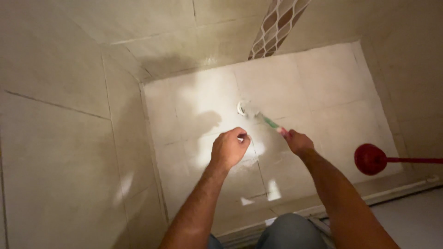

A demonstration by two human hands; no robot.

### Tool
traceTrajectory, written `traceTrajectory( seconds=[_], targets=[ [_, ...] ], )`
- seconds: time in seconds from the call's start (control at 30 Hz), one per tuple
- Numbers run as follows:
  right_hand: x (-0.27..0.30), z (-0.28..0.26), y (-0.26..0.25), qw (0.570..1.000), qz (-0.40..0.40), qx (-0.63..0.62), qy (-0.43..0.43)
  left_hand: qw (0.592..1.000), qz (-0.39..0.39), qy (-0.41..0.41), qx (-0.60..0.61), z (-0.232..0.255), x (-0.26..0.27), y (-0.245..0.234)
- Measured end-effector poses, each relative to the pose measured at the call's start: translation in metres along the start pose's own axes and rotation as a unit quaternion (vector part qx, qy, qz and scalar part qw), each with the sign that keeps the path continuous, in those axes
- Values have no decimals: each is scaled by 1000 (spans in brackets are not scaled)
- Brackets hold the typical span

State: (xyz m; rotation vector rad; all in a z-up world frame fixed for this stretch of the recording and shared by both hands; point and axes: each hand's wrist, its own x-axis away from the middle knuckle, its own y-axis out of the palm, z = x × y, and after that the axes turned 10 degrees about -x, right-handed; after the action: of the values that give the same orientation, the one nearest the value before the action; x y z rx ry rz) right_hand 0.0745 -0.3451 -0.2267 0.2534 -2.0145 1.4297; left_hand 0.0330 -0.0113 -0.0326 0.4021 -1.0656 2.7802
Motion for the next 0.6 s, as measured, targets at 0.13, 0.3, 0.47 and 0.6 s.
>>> traceTrajectory(
  seconds=[0.13, 0.3, 0.47, 0.6],
  targets=[
    [20, 7, -9, 999, 23, 24, -37, 999, -34, -21, -10, 0, 2, -3],
    [49, 27, 31, 974, 189, -118, -44, 999, -16, -41, 5, -4, 16, 13],
    [124, 42, 41, 948, 221, -223, 51, 995, -12, -87, 41, -2, 45, 22],
    [136, 35, -4, 999, 11, 13, -41, 989, 22, -139, 40, -1, 58, 18]
  ],
)
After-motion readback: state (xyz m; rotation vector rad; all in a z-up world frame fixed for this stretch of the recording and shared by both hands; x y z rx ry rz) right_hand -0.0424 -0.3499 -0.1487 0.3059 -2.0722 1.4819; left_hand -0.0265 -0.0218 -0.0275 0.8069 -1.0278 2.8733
